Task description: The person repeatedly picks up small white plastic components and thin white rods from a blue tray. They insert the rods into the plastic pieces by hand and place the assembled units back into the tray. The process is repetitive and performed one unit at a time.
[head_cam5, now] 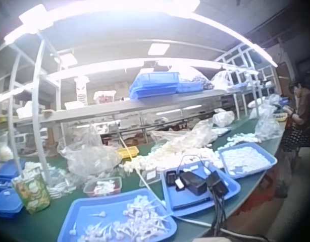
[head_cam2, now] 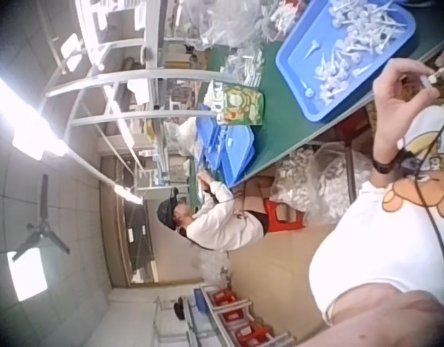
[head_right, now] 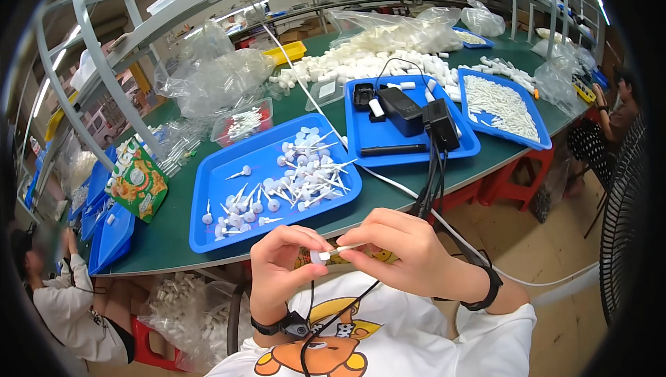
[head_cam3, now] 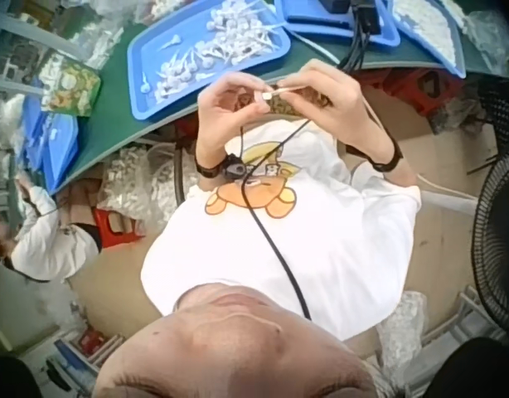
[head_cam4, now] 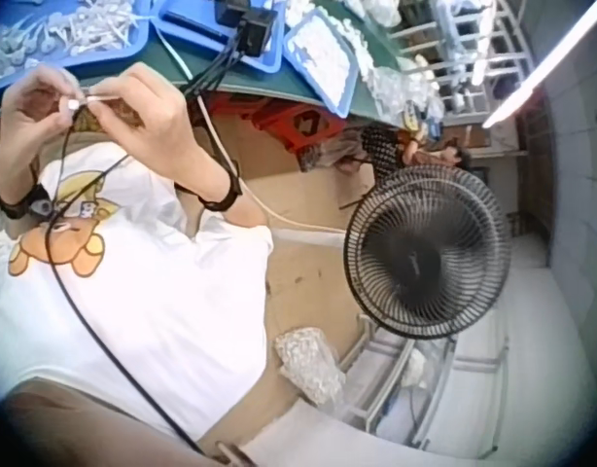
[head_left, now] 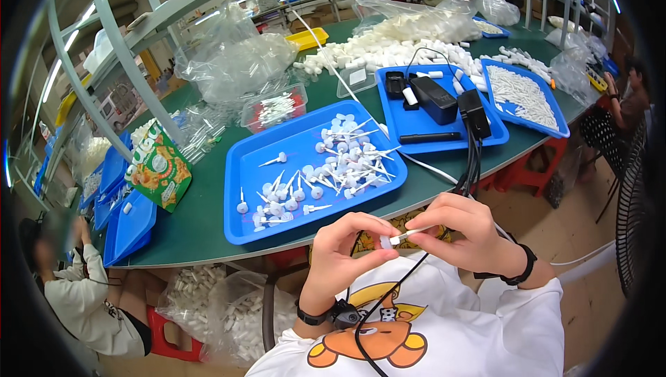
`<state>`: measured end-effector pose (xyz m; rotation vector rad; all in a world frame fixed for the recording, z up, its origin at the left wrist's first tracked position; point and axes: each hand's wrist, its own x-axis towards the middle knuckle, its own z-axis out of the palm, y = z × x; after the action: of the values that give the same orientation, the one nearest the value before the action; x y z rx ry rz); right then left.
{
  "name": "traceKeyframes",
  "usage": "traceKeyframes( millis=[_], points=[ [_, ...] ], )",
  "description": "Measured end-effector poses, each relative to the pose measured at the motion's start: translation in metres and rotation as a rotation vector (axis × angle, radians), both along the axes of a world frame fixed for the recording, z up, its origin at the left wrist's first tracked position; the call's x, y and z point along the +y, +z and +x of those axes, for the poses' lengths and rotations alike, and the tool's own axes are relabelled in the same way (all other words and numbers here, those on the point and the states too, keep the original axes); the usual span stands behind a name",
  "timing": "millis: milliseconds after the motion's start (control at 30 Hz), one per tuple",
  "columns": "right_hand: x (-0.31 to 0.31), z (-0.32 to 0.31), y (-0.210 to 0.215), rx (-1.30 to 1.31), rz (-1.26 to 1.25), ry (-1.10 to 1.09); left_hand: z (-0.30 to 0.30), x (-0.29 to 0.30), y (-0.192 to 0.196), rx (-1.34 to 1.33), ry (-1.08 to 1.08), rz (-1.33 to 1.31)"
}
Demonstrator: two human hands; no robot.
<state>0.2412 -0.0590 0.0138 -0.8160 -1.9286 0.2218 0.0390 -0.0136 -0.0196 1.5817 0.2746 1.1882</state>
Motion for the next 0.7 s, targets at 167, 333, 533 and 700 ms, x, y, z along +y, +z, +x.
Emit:
traceKeyframes(
  millis=[167, 333, 533, 700],
  points=[
    [-0.0016, 0.0012, 0.0000, 0.020, -0.035, 0.014, 0.0021, -0.0023, 0.0026, 0.008, 0.020, 0.019],
    [-0.0022, 0.0032, 0.0015, 0.019, -0.038, 0.019, 0.0017, 0.0002, 0.0012, -0.001, -0.008, 0.099],
    [-0.0036, 0.0019, 0.0015, 0.050, -0.043, 0.041, 0.0009, -0.0037, 0.0049, 0.053, 0.043, 0.035],
    [-0.0060, 0.0000, 0.0023, 0.078, -0.075, 0.046, 0.0009, 0.0006, 0.0020, -0.010, -0.018, 0.090]
  ],
)
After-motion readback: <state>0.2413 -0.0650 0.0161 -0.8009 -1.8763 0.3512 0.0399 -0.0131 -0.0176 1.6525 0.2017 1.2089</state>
